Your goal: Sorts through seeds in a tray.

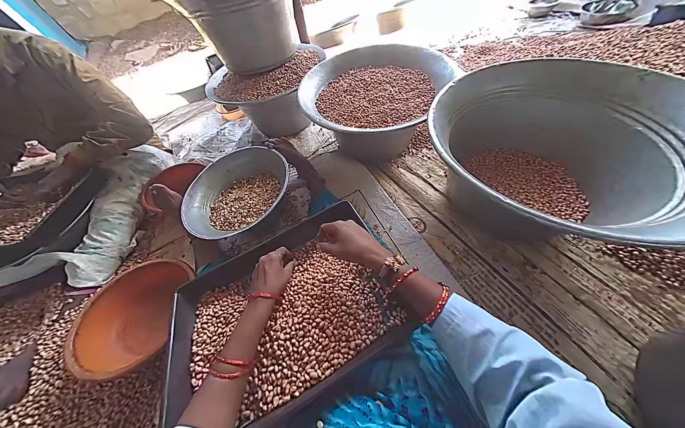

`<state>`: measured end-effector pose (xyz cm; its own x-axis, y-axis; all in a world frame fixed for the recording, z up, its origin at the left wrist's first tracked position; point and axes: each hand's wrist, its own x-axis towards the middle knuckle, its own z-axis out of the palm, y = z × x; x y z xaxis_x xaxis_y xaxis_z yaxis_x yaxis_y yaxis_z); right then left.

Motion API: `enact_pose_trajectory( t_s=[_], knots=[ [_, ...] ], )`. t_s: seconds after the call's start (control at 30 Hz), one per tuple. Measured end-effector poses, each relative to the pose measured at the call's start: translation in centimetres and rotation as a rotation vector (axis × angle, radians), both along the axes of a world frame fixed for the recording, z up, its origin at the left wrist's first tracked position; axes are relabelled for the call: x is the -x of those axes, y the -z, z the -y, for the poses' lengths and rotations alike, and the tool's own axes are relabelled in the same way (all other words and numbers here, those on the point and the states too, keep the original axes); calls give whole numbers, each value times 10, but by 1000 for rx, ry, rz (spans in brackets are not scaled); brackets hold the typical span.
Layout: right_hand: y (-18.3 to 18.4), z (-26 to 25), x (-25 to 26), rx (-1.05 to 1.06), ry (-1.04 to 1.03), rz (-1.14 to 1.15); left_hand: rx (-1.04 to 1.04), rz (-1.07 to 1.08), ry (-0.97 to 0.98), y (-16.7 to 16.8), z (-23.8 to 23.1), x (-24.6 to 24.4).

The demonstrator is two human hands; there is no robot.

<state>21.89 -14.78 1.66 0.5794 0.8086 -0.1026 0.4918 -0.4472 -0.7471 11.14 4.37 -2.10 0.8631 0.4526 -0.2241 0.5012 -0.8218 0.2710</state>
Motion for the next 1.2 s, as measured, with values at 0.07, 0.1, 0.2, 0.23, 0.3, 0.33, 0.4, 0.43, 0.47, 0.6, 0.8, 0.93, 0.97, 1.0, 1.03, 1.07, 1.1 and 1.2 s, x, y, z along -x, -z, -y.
enact_pose_trajectory(
  t_s=[0.07,0.1,0.2,0.23,0.3,0.33,0.4,0.43,0.47,0.6,0.8,0.93,0.97,1.0,1.03,1.07,1.1,1.2],
  knots=[
    [2,-28,-3,113,-63,151,21,-2,-19,-4,-1,2],
    [4,-40,-3,163,-86,209,42,5,-25,-7,-3,5],
    [15,-63,-4,265,-141,336,195,162,-16,-22,-21,23],
    [20,-67,-3,281,-153,358,267,263,-33,-26,-30,34],
    [30,-70,-2,283,-159,376,461,542,-119,-34,-44,61],
    [34,-70,-3,269,-158,379,575,680,-172,-36,-51,75],
    [40,-67,-5,238,-149,376,733,839,-250,-33,-62,101],
    [42,-65,-5,232,-141,369,759,844,-269,-30,-65,114],
    [42,-65,-6,236,-131,364,723,801,-273,-26,-66,126],
    [41,-64,-2,299,-98,314,280,400,-163,-17,-48,151],
    [35,-57,4,332,-69,215,64,56,-136,-20,-15,141],
    [8,-37,39,271,-231,138,160,133,-84,-23,-23,152],
    [0,-28,52,189,-341,80,300,183,-18,-26,-28,161],
    [-8,-18,66,81,-478,-20,508,224,96,-28,-34,173],
    [-15,-9,78,-11,-622,-160,784,228,260,-30,-41,184],
    [-20,-2,87,-58,-742,-273,1045,174,463,-31,-49,191],
    [-24,6,92,-82,-801,-320,1207,118,601,-35,-53,195],
    [-22,29,83,48,-566,-91,1027,188,240,-51,-53,209]
  ],
)
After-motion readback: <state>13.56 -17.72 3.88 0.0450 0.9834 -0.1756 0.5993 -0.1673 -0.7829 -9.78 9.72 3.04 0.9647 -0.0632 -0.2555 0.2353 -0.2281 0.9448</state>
